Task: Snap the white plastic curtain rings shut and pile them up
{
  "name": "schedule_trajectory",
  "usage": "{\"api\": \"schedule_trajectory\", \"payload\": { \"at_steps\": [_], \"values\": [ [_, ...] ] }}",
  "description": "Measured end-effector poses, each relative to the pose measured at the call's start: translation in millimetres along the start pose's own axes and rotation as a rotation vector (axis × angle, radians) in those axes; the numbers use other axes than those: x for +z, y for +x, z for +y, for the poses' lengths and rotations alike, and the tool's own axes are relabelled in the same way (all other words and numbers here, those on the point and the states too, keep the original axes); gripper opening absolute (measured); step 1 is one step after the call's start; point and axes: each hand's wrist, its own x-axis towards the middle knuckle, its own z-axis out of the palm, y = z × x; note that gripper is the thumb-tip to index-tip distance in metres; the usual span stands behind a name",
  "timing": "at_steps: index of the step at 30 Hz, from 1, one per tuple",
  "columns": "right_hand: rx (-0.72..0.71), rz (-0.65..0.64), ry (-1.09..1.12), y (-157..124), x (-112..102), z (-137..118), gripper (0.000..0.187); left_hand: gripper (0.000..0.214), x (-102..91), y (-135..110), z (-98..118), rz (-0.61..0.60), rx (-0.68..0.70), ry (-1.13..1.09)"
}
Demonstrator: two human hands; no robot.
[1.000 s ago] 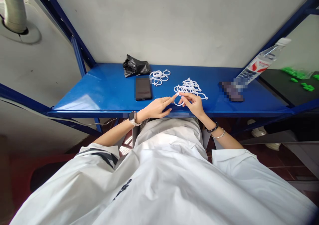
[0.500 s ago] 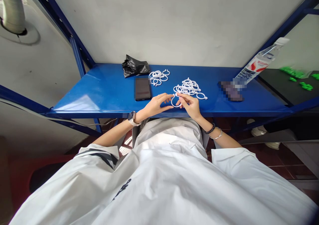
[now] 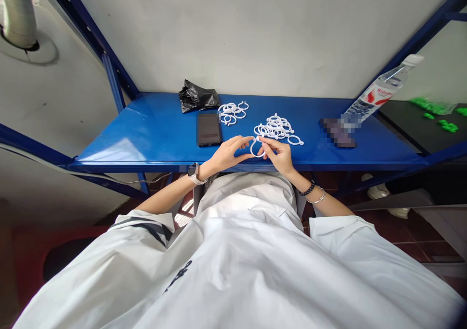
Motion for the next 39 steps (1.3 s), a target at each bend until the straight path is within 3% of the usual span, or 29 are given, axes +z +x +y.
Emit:
{"api": "schedule_trajectory", "payload": {
  "at_steps": [14,25,39],
  "values": [
    [-0.033,-0.070,-0.056,-0.3,-3.4,1.0,0.042,0.051,1.2,-0.2,-4.9,-0.001,0.107,0.026],
    [-0.045,-0.163,0.000,3.1,-7.2,2.9,0.048,0.056,1.0,-2.9,-8.2,-0.119,0.056,-0.036],
    [-0.116,-0.243,-0.068,3.3,-8.0,3.8,0.058,0.059,-1.1,-1.5,-6.9,-0.034,0.065,-0.047]
  ]
}}
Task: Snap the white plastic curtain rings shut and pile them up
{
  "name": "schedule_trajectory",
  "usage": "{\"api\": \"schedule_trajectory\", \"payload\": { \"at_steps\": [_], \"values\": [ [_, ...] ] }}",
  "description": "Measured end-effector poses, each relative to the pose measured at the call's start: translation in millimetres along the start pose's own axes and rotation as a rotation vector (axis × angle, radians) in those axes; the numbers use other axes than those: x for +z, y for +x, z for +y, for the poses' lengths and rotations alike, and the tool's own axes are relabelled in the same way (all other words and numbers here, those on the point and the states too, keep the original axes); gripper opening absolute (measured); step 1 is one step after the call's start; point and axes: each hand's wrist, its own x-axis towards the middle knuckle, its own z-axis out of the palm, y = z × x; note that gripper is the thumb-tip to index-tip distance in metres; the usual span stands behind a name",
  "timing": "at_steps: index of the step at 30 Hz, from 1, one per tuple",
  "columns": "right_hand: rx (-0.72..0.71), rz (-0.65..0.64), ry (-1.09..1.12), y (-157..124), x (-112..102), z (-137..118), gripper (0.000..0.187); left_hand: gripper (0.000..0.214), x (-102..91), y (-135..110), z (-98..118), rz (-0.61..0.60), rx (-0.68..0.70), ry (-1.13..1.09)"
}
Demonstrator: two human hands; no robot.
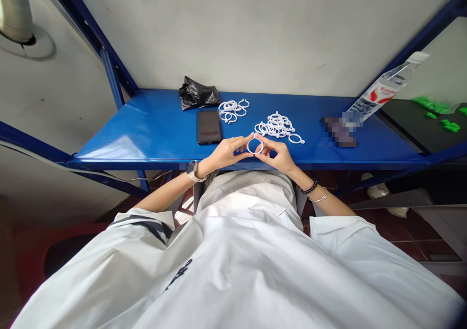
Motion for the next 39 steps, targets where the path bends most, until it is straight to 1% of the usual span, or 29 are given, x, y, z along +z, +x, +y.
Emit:
{"api": "schedule_trajectory", "payload": {
  "at_steps": [4,11,17,22,28,35,39],
  "values": [
    [-0.015,-0.003,-0.014,0.2,0.7,-0.5,0.058,0.058,-0.1,-0.6,0.2,-0.003,-0.031,-0.016],
    [-0.057,-0.009,-0.036,0.3,0.7,-1.5,0.056,0.056,0.8,-0.3,0.3,0.044,-0.027,-0.038],
    [-0.087,0.007,-0.104,-0.9,3.0,2.1,0.058,0.057,0.9,-1.2,0.3,0.022,-0.061,-0.027],
    [-0.117,0.054,-0.160,-2.1,5.2,1.9,0.055,0.056,0.8,-0.5,-0.1,0.015,-0.040,-0.035],
    [-0.103,0.092,-0.195,-3.1,6.3,3.0,0.053,0.058,2.3,-0.1,-1.5,0.044,-0.017,-0.044],
    [-0.107,0.096,-0.195,-3.9,6.3,3.8,0.053,0.059,4.5,-0.6,-3.6,0.076,0.009,-0.026],
    [-0.098,0.076,-0.224,-3.9,5.8,2.2,0.055,0.058,4.0,-0.1,-2.3,0.070,0.007,-0.013]
  ]
}}
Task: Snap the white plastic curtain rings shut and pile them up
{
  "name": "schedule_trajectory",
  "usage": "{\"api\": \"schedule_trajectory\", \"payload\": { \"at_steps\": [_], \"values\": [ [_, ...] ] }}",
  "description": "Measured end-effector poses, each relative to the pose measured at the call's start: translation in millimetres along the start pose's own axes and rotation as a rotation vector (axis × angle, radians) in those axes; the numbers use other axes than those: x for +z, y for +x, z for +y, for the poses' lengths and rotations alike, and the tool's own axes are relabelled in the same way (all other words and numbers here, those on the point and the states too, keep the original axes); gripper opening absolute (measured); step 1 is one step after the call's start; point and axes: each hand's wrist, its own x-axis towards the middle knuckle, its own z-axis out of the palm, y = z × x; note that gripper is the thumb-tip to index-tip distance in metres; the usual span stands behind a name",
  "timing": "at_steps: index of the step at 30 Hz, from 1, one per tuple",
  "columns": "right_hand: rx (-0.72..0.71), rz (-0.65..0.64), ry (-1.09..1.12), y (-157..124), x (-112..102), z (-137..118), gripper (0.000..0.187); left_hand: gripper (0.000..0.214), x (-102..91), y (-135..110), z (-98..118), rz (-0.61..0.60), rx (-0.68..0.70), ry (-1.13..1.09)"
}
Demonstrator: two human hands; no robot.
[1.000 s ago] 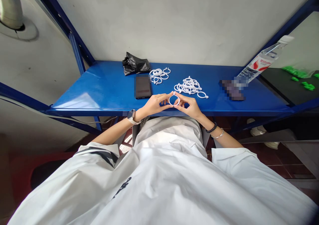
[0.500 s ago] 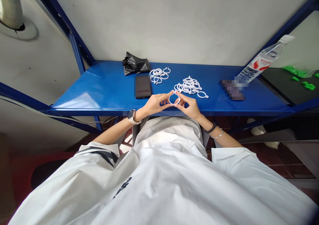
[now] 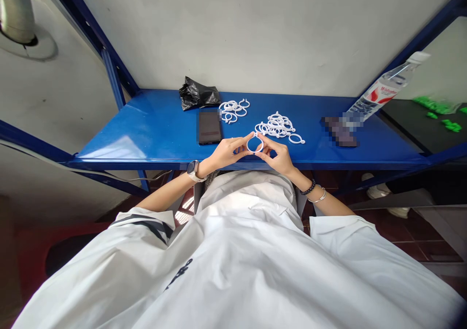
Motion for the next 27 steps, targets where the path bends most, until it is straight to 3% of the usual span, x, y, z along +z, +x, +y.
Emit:
{"api": "schedule_trajectory", "payload": {
  "at_steps": [27],
  "values": [
    [-0.005,-0.065,0.080,-0.1,-0.4,0.5,0.058,0.058,-4.2,-2.4,1.7,-0.089,-0.101,-0.030]
  ]
}}
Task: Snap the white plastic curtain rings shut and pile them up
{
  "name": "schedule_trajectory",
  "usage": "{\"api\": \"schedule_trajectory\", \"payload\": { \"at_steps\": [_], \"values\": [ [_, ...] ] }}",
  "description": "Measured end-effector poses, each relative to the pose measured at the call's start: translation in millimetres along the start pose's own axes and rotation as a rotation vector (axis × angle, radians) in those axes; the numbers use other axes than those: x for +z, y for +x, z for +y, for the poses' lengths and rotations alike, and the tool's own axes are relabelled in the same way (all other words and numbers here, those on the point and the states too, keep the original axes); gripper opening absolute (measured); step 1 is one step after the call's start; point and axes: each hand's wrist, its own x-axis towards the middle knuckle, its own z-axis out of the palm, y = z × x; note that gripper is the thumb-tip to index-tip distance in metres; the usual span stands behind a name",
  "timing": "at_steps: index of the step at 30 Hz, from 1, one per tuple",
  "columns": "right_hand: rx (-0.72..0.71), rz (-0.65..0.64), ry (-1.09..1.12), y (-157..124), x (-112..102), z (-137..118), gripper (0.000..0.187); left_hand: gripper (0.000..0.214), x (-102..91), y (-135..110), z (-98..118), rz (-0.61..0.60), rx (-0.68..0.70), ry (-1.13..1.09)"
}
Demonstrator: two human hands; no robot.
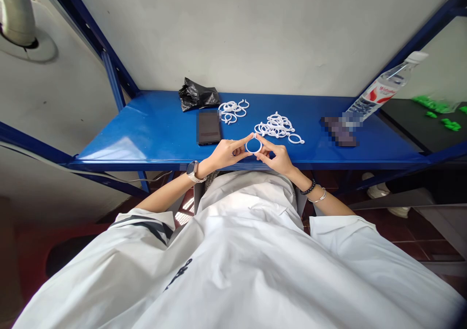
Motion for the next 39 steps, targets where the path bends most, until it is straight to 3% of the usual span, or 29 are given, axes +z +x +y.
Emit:
{"api": "schedule_trajectory", "payload": {
  "at_steps": [39],
  "values": [
    [-0.008,-0.004,-0.029,0.5,-0.4,-1.7,0.060,0.057,-0.1,-0.3,-0.1,-0.007,-0.040,-0.025]
  ]
}}
